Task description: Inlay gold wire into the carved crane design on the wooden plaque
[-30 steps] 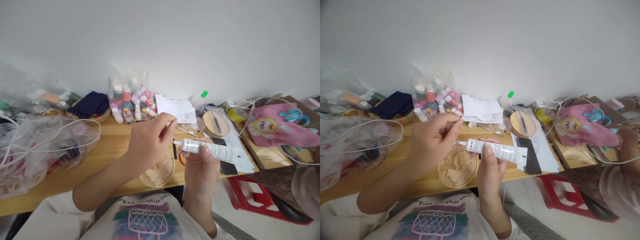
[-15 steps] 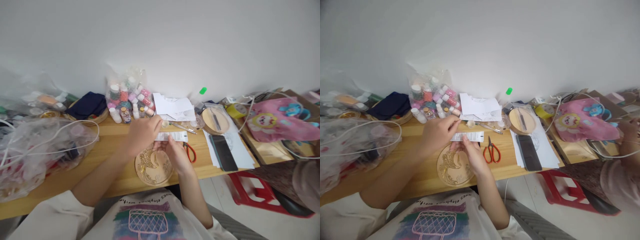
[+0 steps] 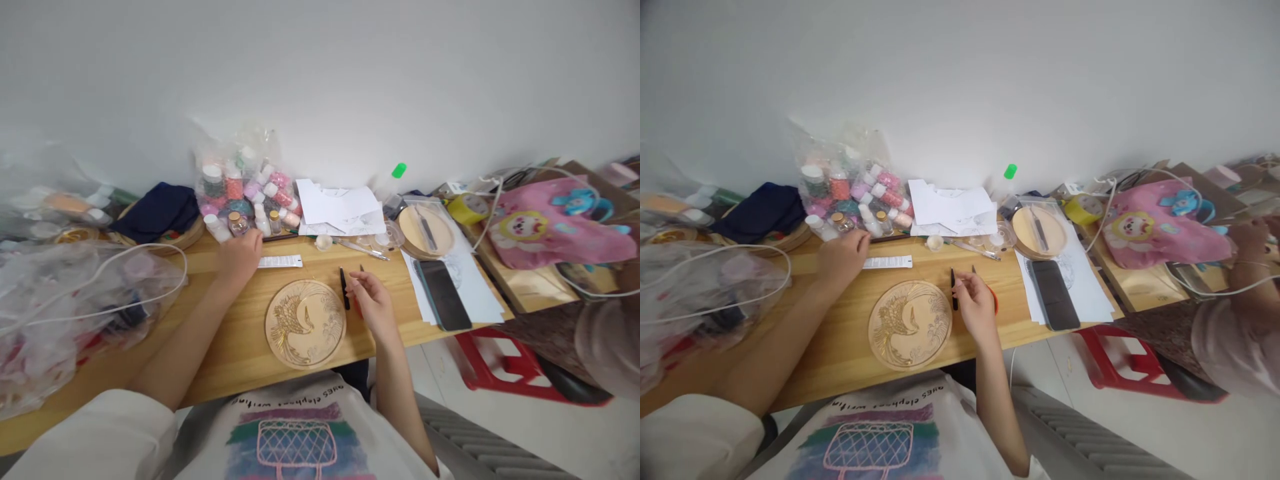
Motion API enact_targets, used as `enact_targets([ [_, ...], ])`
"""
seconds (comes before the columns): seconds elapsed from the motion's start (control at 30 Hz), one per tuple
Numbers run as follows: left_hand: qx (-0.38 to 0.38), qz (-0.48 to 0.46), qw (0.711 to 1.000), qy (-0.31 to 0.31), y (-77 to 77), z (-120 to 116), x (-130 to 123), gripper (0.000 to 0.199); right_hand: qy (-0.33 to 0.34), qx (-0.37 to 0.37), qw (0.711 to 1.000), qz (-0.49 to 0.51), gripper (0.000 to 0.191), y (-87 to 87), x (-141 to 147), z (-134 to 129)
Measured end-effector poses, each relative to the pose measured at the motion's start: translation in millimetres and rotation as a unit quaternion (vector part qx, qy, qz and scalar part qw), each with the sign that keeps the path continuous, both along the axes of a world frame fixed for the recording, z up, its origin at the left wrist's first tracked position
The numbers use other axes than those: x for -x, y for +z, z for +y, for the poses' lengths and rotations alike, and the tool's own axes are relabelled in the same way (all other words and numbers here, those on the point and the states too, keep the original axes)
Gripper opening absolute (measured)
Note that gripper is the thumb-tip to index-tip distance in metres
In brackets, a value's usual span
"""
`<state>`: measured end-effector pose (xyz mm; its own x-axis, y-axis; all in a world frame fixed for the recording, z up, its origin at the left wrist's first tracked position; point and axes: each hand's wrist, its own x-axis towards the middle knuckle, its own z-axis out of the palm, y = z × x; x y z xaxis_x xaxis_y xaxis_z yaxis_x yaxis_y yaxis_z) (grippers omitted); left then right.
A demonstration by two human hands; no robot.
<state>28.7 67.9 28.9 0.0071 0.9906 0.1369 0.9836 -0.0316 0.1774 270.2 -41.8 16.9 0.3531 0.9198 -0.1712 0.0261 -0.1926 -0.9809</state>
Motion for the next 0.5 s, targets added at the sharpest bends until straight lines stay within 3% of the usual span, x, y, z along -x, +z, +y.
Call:
enact_targets([
  [0.27, -0.025, -0.047, 0.998, 0.030, -9.4, 5.0, 9.6, 0.040, -0.024, 0.027, 0.982, -0.186, 0.033, -8.5, -13.7, -10.6],
  [0.5, -0.031, -0.179, 0.983, 0.004, -2.7, -2.6, 2.7, 0.031, 0.039, 0.035, 0.937, -0.346, 0.019, -1.5, -5.9, 7.9],
])
